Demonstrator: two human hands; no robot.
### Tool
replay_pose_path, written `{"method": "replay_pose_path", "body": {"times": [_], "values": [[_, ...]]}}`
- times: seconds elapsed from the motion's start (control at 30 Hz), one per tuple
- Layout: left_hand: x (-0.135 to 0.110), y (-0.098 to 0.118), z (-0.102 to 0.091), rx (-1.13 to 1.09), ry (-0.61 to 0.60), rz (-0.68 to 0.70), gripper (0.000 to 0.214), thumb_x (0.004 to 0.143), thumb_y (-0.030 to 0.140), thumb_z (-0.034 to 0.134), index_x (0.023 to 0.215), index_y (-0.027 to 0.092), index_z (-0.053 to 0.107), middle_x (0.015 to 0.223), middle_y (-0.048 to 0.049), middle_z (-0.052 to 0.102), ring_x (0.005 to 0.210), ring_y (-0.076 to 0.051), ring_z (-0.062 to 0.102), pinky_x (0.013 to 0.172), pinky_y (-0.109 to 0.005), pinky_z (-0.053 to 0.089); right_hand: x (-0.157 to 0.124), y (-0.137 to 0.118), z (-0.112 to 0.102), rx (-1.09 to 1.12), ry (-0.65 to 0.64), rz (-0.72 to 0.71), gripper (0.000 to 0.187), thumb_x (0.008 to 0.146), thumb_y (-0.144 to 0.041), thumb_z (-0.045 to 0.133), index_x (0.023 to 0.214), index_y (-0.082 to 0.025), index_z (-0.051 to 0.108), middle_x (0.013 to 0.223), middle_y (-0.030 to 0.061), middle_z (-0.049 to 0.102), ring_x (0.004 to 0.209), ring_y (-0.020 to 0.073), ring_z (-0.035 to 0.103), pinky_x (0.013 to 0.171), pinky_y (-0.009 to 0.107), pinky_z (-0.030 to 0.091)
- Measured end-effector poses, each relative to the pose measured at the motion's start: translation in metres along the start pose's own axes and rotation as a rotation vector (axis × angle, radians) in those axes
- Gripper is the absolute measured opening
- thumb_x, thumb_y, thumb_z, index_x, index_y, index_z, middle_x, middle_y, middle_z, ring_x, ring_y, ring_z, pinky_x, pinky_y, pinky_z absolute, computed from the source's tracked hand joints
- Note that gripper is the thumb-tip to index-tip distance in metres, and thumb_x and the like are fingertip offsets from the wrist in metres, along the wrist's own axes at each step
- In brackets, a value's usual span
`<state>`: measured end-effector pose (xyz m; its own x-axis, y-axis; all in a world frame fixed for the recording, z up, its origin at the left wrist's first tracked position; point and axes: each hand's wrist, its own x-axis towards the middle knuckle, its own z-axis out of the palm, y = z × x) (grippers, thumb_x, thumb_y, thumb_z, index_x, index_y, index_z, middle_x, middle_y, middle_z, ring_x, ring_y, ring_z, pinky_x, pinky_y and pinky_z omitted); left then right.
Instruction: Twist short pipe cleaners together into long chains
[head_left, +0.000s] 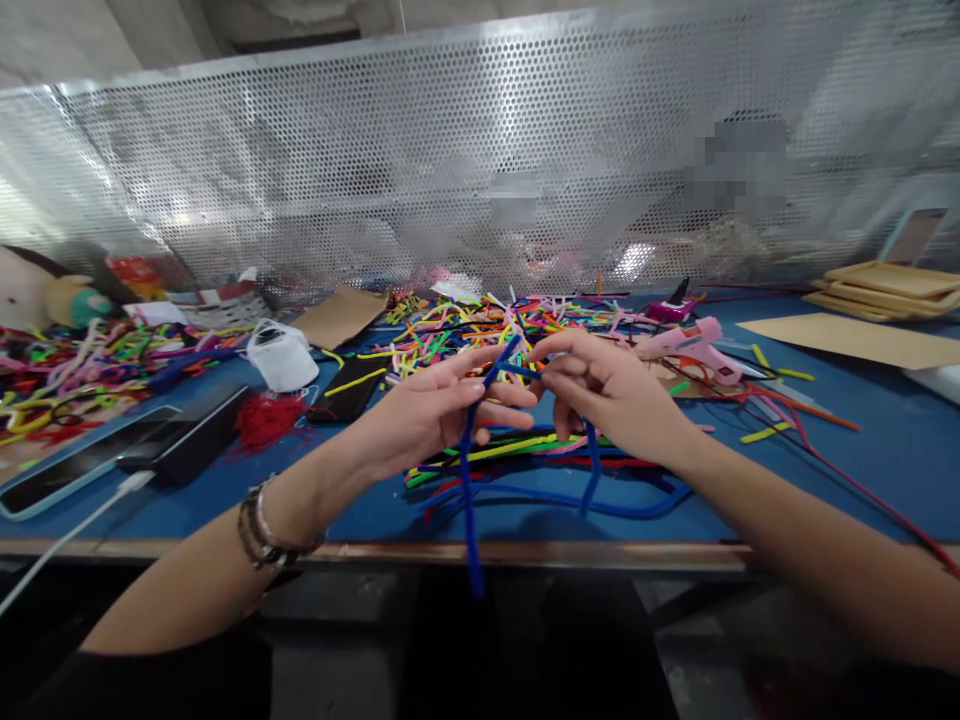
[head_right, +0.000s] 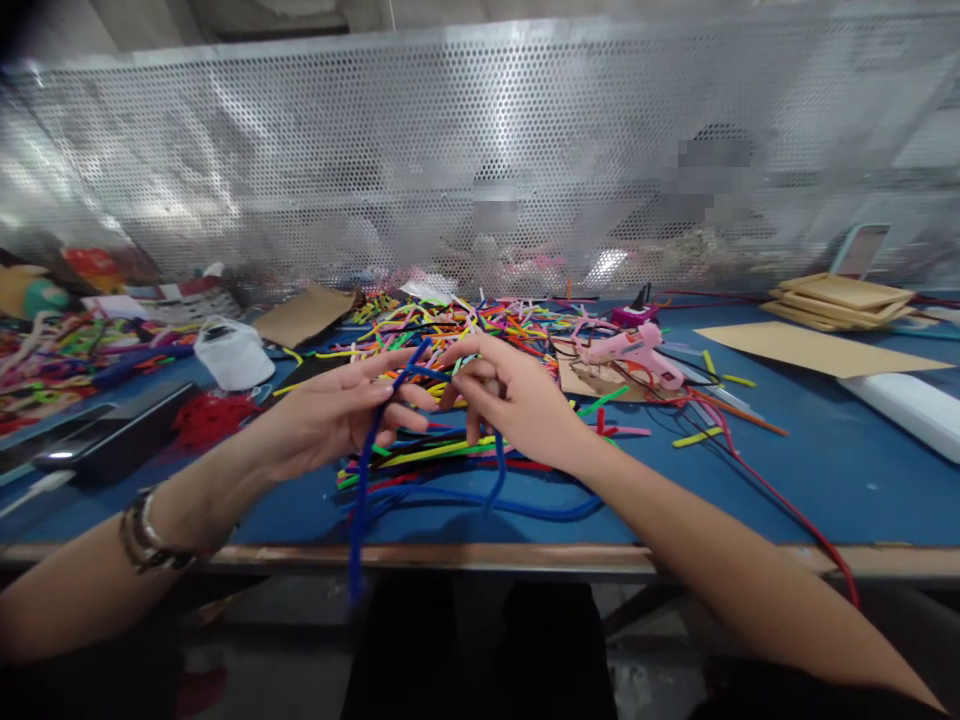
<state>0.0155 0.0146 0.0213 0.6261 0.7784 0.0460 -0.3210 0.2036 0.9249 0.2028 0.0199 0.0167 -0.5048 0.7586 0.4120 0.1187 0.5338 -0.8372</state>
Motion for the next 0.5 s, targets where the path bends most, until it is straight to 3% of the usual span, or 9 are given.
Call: {"method": "replay_pose_path", "body": {"times": [0.13, 0.33, 0.5], "values": [[0.016, -0.014, -0.007, -0.069, 0.222, 0.019, 0.012, 0.081, 0.005, 0.04, 0.082, 0.013, 0.049, 0.074, -0.0028, 0.065, 0.069, -0.013, 0.064, 0.049, -0.017, 0.041, 0.007, 0.006, 0.004, 0.086, 0.049, 0.15, 0.02, 0.077, -0.012, 0.043, 0.096, -0.018, 0.043, 0.057, -0.0094, 0.053, 0.047, 0.0071, 0.057, 0.044, 0.017, 0.043], [0.033, -0.033, -0.029, 0.057, 0.432, -0.018, 0.011, 0.08, 0.013, 0.046, 0.07, 0.014, 0.052, 0.067, 0.0022, 0.061, 0.061, -0.008, 0.058, 0.058, -0.018, 0.044, 0.018, 0.041, 0.008, 0.262, 0.19, 0.352, 0.015, 0.072, -0.018, 0.05, 0.087, -0.013, 0.054, 0.069, -0.002, 0.064, 0.066, 0.0079, 0.058, 0.068, 0.022, 0.041], [0.034, -0.048, -0.037, 0.121, 0.452, -0.112, 0.009, 0.073, 0.011, 0.054, 0.064, 0.013, 0.053, 0.05, 0.0056, 0.052, 0.045, -0.004, 0.047, 0.047, -0.014, 0.037, 0.012, 0.058, 0.015, 0.286, 0.152, 0.428, 0.017, 0.067, -0.021, 0.056, 0.083, -0.013, 0.057, 0.066, -0.003, 0.062, 0.058, 0.0056, 0.052, 0.056, 0.02, 0.037]]}}
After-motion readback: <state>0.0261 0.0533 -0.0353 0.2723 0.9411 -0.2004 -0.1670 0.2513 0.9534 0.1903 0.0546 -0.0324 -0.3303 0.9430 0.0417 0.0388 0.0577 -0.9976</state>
